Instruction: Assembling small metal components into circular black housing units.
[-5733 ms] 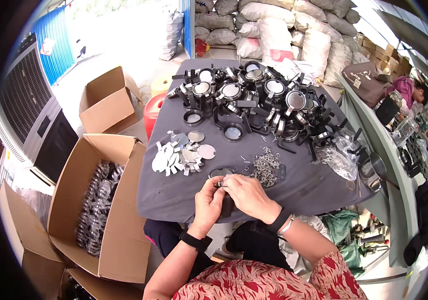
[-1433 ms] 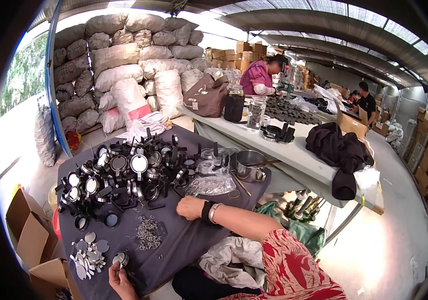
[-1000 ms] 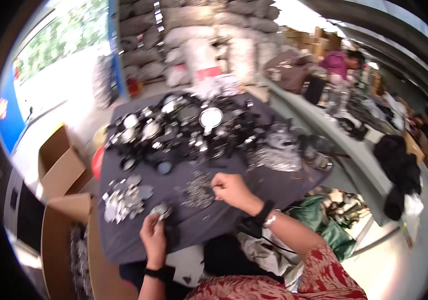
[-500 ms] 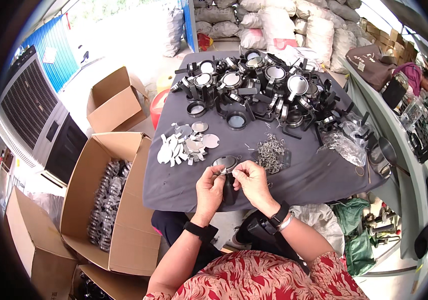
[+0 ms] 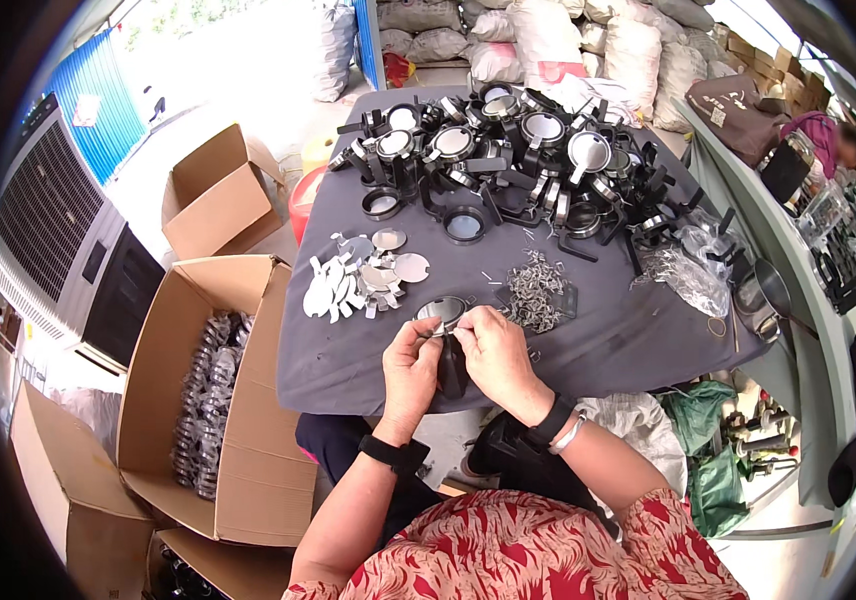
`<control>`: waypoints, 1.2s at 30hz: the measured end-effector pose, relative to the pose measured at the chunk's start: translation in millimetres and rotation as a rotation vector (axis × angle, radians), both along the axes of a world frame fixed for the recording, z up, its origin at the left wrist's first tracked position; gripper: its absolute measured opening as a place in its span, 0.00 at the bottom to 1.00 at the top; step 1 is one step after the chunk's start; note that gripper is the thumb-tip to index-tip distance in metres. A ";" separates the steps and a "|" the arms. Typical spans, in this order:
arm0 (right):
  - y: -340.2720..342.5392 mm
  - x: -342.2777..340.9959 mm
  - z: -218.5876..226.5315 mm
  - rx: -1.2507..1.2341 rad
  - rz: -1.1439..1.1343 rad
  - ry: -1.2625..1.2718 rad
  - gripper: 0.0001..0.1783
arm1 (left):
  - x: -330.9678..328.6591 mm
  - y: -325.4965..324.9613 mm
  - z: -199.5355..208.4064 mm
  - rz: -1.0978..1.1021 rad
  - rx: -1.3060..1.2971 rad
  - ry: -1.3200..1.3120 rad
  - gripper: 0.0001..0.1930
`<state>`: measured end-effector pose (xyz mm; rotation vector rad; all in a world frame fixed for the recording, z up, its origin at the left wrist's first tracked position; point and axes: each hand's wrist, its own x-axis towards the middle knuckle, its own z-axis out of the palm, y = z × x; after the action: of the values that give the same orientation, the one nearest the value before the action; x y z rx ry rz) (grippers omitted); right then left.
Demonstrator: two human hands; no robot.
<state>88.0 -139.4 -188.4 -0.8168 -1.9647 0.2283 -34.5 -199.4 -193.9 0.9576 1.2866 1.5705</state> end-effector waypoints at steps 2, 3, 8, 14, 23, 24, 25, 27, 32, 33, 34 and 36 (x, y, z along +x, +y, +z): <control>-2.4 0.3 9.2 -0.399 0.083 0.109 0.06 | -2.0 0.6 -0.7 0.008 0.007 0.009 0.10; -2.4 0.5 11.5 -0.799 0.164 0.215 0.06 | -1.1 1.8 -3.8 0.013 0.008 0.010 0.10; -1.1 -3.0 13.7 -1.065 0.274 0.381 0.08 | 0.7 1.9 -2.5 0.028 0.011 -0.018 0.09; 5.4 1.3 7.4 -0.374 0.185 0.168 0.05 | -2.3 3.9 -11.7 0.013 0.060 -0.037 0.10; 41.5 15.8 36.9 -0.583 0.576 -0.112 0.14 | -5.3 -5.0 6.4 -0.093 -0.004 -0.074 0.09; 41.1 11.5 42.1 -0.631 0.603 -0.197 0.16 | -8.2 -5.7 -1.2 -0.074 0.020 -0.093 0.09; 44.6 11.1 40.8 -0.630 0.611 -0.198 0.16 | -7.6 -4.4 -1.0 -0.066 0.021 -0.091 0.09; 53.4 10.6 34.2 -0.619 0.602 -0.248 0.19 | -6.6 -2.7 1.6 -0.125 0.026 -0.143 0.09; 58.0 5.0 37.0 -0.521 0.549 -0.353 0.21 | -12.5 -3.7 1.1 -0.125 0.008 -0.178 0.09; 56.7 7.2 37.1 -0.562 0.550 -0.330 0.19 | -11.4 -2.5 0.3 -0.122 0.011 -0.179 0.09; 56.0 9.0 38.0 -0.600 0.554 -0.305 0.18 | -10.1 -0.9 1.5 -0.130 0.012 -0.155 0.09; 58.8 15.9 37.2 -0.637 0.584 -0.286 0.17 | -5.8 2.5 1.6 -0.135 0.033 -0.140 0.08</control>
<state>103.9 -80.6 -151.2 -0.6585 -2.4024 1.1828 -40.3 -196.9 -192.3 0.9184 1.0804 1.5297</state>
